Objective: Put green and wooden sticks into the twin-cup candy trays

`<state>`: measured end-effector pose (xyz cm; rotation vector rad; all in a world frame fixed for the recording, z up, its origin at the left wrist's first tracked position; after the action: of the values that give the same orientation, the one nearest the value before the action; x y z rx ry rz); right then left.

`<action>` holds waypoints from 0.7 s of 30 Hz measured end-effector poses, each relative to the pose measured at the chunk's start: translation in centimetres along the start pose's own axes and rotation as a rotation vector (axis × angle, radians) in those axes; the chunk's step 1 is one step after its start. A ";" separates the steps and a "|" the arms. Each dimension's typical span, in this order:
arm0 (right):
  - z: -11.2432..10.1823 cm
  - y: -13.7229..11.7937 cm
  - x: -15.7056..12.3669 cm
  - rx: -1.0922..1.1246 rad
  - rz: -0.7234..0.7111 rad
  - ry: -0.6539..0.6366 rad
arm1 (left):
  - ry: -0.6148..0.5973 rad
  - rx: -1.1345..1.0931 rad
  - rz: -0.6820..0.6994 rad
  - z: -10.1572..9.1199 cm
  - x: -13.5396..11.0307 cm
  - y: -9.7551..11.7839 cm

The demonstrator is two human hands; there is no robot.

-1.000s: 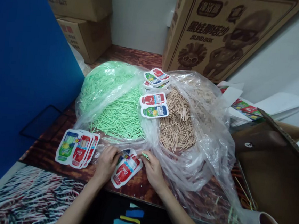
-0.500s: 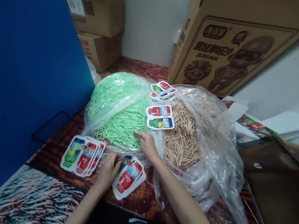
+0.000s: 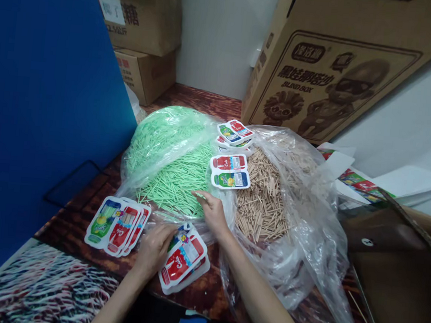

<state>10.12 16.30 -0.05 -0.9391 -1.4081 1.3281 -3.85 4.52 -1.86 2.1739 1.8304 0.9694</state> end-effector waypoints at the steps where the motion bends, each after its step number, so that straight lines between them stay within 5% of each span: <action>1: 0.1 -0.4 -0.2 0.020 -0.010 -0.002 | 0.003 -0.006 0.002 0.0 -0.1 0.0; 21: -1.5 -3.1 -4.5 0.178 0.011 -0.020 | 0.031 -0.071 0.021 -0.2 2.2 1.7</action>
<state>12.94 12.02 2.38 -0.8176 -1.2777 1.4487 -2.45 6.07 -0.06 2.1523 1.7614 1.0620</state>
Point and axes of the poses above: each hand's wrist, its own x-axis towards the middle knuckle, its own z-axis out of the palm, y = z × x, the point moved 9 cm from there along x, towards the middle knuckle, and after that the axes turned 12 degrees about x, right-handed, at the moved point
